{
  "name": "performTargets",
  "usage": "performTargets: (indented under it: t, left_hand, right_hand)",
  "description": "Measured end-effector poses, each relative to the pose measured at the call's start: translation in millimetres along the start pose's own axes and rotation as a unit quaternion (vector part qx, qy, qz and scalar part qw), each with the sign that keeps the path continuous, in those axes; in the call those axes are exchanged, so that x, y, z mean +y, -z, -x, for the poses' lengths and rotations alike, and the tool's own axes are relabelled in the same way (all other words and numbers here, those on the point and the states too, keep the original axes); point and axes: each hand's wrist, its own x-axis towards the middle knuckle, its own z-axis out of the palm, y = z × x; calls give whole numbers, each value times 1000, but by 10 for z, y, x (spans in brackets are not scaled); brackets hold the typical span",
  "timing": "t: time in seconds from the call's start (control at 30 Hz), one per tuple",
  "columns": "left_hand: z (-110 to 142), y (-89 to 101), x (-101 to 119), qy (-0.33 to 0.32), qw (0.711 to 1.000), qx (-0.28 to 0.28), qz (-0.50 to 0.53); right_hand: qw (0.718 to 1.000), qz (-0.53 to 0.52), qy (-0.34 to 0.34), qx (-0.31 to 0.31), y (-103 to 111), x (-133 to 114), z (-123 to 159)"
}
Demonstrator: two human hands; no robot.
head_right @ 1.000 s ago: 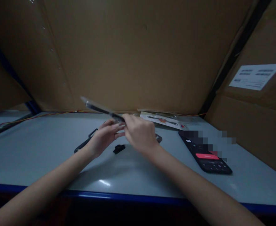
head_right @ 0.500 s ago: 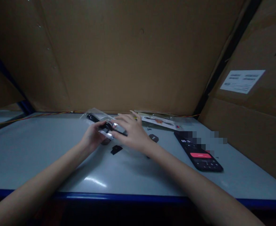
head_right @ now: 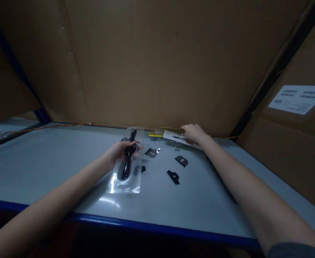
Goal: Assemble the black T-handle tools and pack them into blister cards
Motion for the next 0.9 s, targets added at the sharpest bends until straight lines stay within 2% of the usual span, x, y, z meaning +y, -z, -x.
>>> performTargets:
  t: [0.13,0.27,0.4,0.5,0.6,0.73,0.9]
  left_hand:
    - [-35,17,-34,10,998,-13,-55]
    - [-11,-44,-64,-17,996,5,-87]
    - [29,-78,-66,-26,994,-66,-78]
    - [76,-97,-43,2,988,-123,-91]
    - [122,-140,-17,19,983,-140,-116]
    - [132,-186,25,5,988,-111,-109]
    - [125,-161,112,-28,1000,-11,2]
  right_hand:
    - [999,35,14,24,75,-46,25]
    - [987,-9,22,158,245,-177,100]
    - [953,-93,49,284,398,-455,262]
    - [936,-111,60,329,484,-683,452]
    - [925,-110,63,358,538,-836,657]
    - [923,-77,109,361,548,-919,849]
    - [928,-20,168,333,473,-1077,936]
